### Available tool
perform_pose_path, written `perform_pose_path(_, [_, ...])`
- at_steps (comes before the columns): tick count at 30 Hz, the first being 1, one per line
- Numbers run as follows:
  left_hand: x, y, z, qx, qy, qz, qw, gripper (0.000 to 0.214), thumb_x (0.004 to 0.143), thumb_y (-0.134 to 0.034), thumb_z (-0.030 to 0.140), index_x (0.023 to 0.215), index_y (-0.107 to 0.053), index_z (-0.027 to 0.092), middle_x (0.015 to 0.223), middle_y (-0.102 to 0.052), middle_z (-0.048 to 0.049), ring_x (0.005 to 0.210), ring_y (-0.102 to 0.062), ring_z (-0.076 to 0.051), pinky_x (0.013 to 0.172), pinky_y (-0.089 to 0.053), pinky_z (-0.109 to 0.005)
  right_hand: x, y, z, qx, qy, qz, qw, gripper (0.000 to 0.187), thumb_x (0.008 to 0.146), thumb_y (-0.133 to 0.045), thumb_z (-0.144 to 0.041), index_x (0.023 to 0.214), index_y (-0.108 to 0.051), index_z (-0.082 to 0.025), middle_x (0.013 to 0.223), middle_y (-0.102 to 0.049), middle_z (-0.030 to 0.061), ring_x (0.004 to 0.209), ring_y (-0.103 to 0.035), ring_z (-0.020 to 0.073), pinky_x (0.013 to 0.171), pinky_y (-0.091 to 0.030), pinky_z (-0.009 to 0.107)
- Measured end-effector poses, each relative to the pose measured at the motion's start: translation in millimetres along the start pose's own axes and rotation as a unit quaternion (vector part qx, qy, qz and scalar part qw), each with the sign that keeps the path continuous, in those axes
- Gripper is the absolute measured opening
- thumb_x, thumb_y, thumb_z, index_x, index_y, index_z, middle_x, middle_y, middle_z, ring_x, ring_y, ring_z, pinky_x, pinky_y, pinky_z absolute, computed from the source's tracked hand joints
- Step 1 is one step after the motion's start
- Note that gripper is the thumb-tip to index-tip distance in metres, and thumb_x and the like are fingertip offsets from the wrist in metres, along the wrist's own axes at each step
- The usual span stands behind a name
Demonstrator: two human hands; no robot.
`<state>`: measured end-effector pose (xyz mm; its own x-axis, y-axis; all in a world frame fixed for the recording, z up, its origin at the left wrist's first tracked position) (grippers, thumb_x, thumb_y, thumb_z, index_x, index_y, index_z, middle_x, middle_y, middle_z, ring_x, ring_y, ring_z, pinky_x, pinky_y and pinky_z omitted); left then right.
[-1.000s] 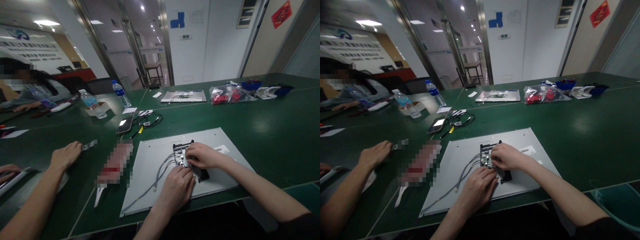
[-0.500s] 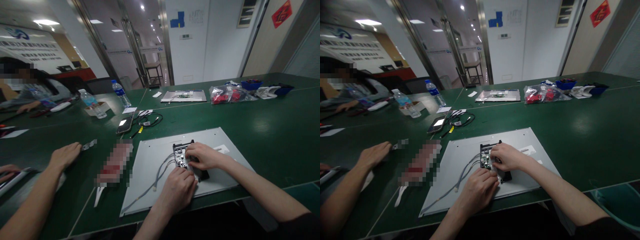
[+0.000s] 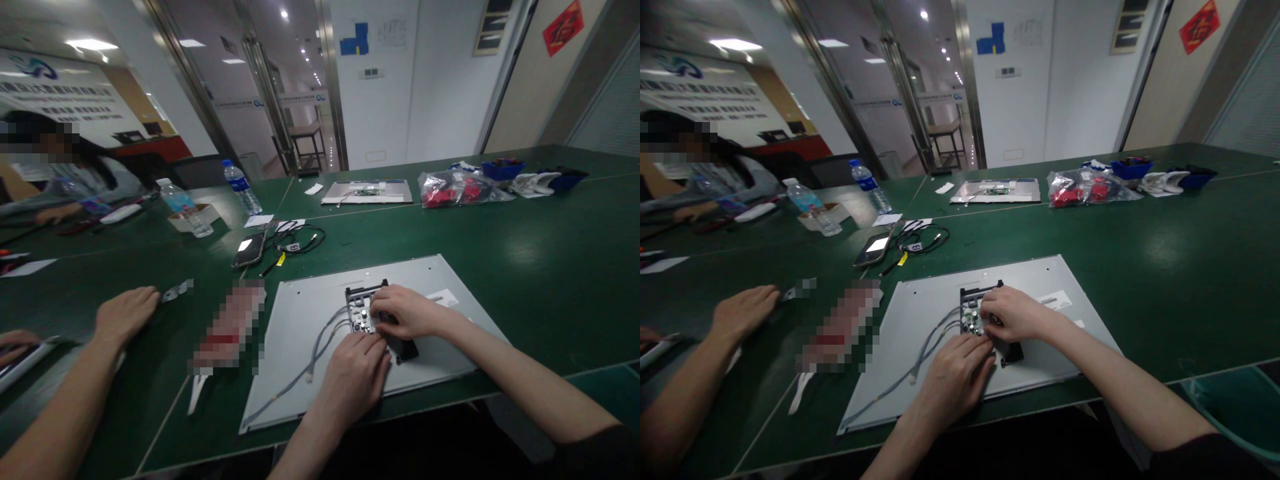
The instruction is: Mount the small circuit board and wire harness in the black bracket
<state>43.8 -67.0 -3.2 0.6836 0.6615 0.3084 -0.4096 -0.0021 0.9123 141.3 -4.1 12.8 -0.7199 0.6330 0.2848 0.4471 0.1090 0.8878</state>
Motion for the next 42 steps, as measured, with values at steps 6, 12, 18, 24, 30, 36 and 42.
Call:
perform_pose_path(6, [1.4,0.3,1.4,0.002,-0.005,-0.003,1.000,0.016,0.093,-0.049,0.021,0.101,-0.063,0.016,0.097,-0.066,-0.0083,0.092,-0.058,-0.024,0.084,-0.049,-0.042,-0.1,-1.1,0.6,0.003,-0.001,0.000,1.000,0.010,0.082,-0.061,-0.019,0.092,-0.063,-0.016,0.091,-0.064,0.0071,0.085,-0.056,0.0194,0.077,-0.040,0.031])
perform_pose_path(12, [2.6,1.8,4.6,0.010,-0.015,-0.020,1.000,0.015,0.094,-0.049,0.020,0.097,-0.063,0.017,0.095,-0.064,-0.0081,0.089,-0.057,-0.024,0.081,-0.048,-0.040,-0.6,-0.1,0.5,0.013,-0.006,-0.002,1.000,0.011,0.082,-0.062,-0.019,0.092,-0.063,-0.016,0.092,-0.064,0.0076,0.086,-0.055,0.0198,0.077,-0.040,0.032])
perform_pose_path(18, [1.3,-0.6,6.6,0.022,-0.034,-0.020,0.999,0.017,0.095,-0.047,0.019,0.094,-0.064,0.018,0.089,-0.064,-0.0065,0.084,-0.057,-0.022,0.076,-0.047,-0.038,-0.3,-1.6,1.5,0.004,-0.004,-0.004,1.000,0.011,0.082,-0.061,-0.019,0.093,-0.062,-0.016,0.092,-0.063,0.0070,0.086,-0.055,0.0194,0.077,-0.039,0.031])
perform_pose_path(24, [1.3,0.1,8.8,0.013,-0.048,-0.023,0.998,0.020,0.096,-0.044,0.019,0.089,-0.063,0.017,0.088,-0.063,-0.0072,0.086,-0.056,-0.022,0.077,-0.047,-0.038,-0.2,-1.5,1.5,0.008,-0.003,-0.004,1.000,0.012,0.081,-0.061,-0.018,0.093,-0.062,-0.016,0.091,-0.062,0.0068,0.086,-0.054,0.0192,0.077,-0.039,0.031])
perform_pose_path(30, [2.8,6.2,5.6,0.007,-0.019,-0.006,1.000,0.014,0.093,-0.049,0.019,0.093,-0.063,0.018,0.099,-0.063,-0.0090,0.093,-0.056,-0.024,0.082,-0.048,-0.041,-1.1,-2.0,2.1,0.009,-0.005,-0.002,1.000,0.012,0.081,-0.061,-0.018,0.093,-0.062,-0.016,0.092,-0.063,0.0073,0.086,-0.054,0.0197,0.077,-0.039,0.031])
perform_pose_path(36, [2.2,4.2,3.6,0.003,-0.008,-0.004,1.000,0.013,0.093,-0.050,0.018,0.097,-0.063,0.018,0.096,-0.065,-0.0075,0.089,-0.057,-0.023,0.080,-0.048,-0.040,-0.4,-2.6,2.2,0.009,-0.006,-0.003,1.000,0.013,0.082,-0.061,-0.020,0.094,-0.063,-0.016,0.092,-0.063,0.0075,0.086,-0.054,0.0199,0.077,-0.039,0.032])
perform_pose_path(42, [2.3,3.2,3.2,0.003,-0.004,-0.011,1.000,0.012,0.092,-0.051,0.019,0.097,-0.062,0.018,0.098,-0.064,-0.0076,0.090,-0.057,-0.023,0.081,-0.047,-0.039,-0.7,-2.3,2.2,0.010,-0.008,-0.004,1.000,0.012,0.082,-0.061,-0.019,0.094,-0.063,-0.017,0.093,-0.063,0.0074,0.086,-0.055,0.0198,0.077,-0.039,0.032])
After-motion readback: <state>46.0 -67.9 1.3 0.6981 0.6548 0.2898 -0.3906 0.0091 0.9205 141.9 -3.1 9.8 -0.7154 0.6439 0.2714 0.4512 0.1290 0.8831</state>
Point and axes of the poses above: each hand's wrist, its own x-axis towards the middle knuckle, its own y-axis out of the back of the hand, z = x × y, the point moved 7 cm from there along x, towards the middle knuckle
